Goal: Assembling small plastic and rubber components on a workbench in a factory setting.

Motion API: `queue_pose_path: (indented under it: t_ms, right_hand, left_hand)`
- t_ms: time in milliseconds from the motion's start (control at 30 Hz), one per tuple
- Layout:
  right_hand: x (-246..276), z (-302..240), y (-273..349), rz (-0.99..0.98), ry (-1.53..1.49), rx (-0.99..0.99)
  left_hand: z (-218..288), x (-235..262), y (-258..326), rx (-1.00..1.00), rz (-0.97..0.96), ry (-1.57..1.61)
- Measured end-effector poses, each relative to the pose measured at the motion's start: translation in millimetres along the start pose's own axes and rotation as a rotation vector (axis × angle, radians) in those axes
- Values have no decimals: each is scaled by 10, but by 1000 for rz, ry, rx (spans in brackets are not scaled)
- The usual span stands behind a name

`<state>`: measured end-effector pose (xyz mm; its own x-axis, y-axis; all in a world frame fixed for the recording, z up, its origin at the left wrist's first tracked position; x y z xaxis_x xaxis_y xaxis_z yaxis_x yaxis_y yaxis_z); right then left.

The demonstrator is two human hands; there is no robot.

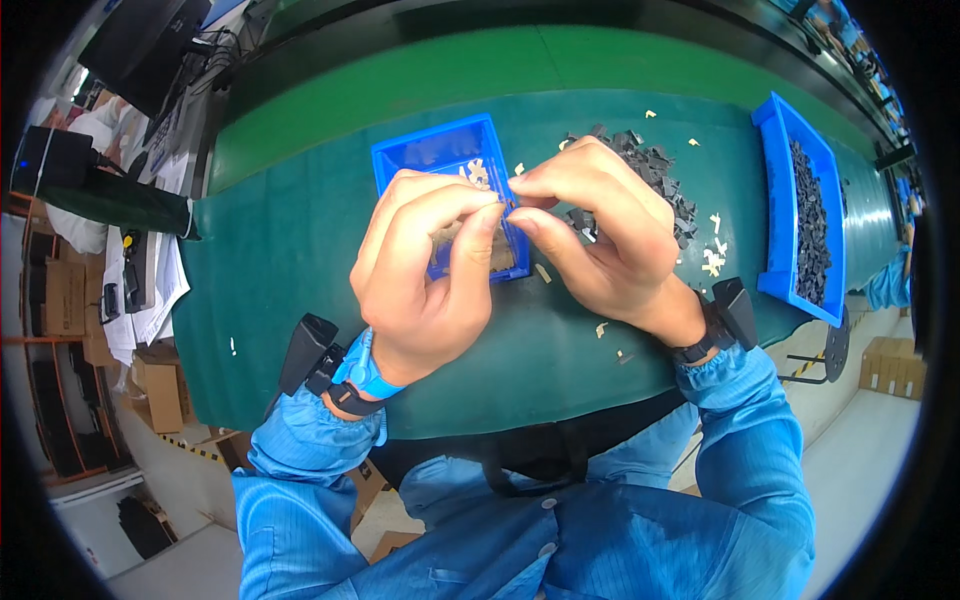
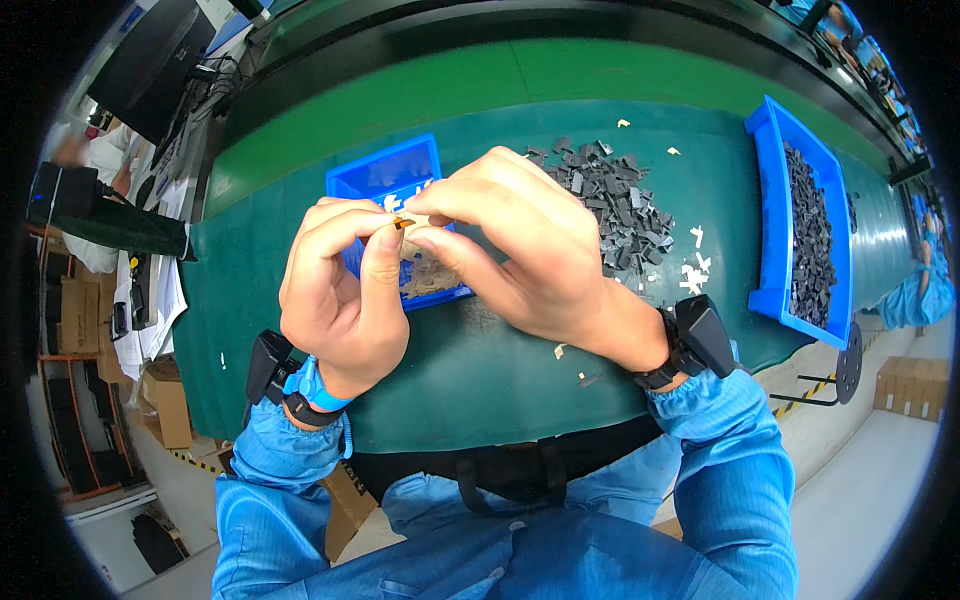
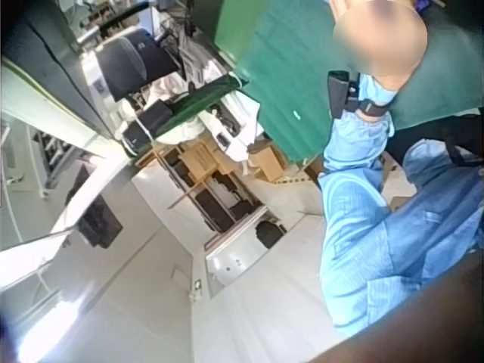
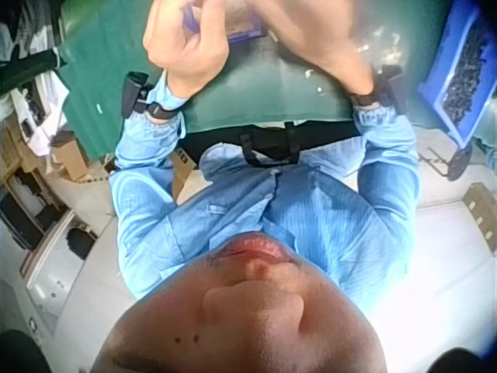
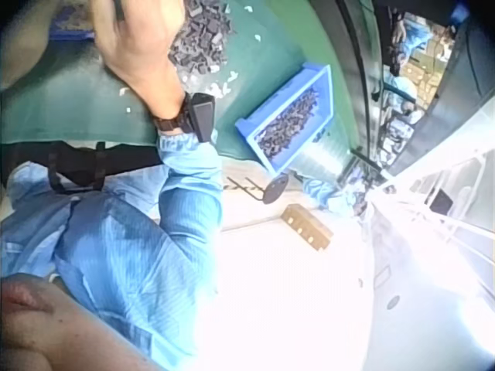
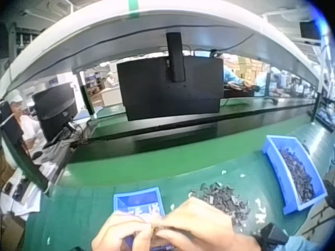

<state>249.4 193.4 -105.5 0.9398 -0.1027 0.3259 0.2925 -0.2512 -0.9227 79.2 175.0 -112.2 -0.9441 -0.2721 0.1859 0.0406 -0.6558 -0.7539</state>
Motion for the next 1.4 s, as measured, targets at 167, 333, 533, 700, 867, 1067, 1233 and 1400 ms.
queue_pose_path:
  t_ms: [167,333,533,700,867,1067,1233,1400]
  right_hand:
    - [5,-2,1,12,-13,31]
    - [-20,-4,29,-5,-60,-11]
    - [9,-30,32,-40,-102,39]
    - [-6,-31,49,16,-142,61]
    - [-10,-37,58,52,-158,90]
    - [-11,-44,46,63,-167,108]
    - [-10,-59,16,45,-173,121]
    - [-7,-55,28,-47,-155,148]
  left_hand:
    - [26,-10,13,-18,-8,-3]
    - [44,-15,31,-24,-33,1]
    - [16,39,42,294,-55,244]
    - [43,26,54,118,-262,184]
    - [65,14,17,23,-264,193]
    - [90,4,17,7,-263,181]
    - [123,-2,20,88,-174,212]
    - [136,5,0,69,-177,208]
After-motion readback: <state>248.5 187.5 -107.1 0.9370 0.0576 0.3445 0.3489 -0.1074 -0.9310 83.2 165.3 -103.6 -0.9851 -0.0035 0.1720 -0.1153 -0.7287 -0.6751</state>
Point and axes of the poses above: each hand's wrist, its own y-axis away from the middle knuckle, its own x-axis out of the back of the hand, z = x × y, the point moved 4 cm from there along -y, towards the middle knuckle, and after that the axes turned 12 degrees about x, right-handed, at the moved point
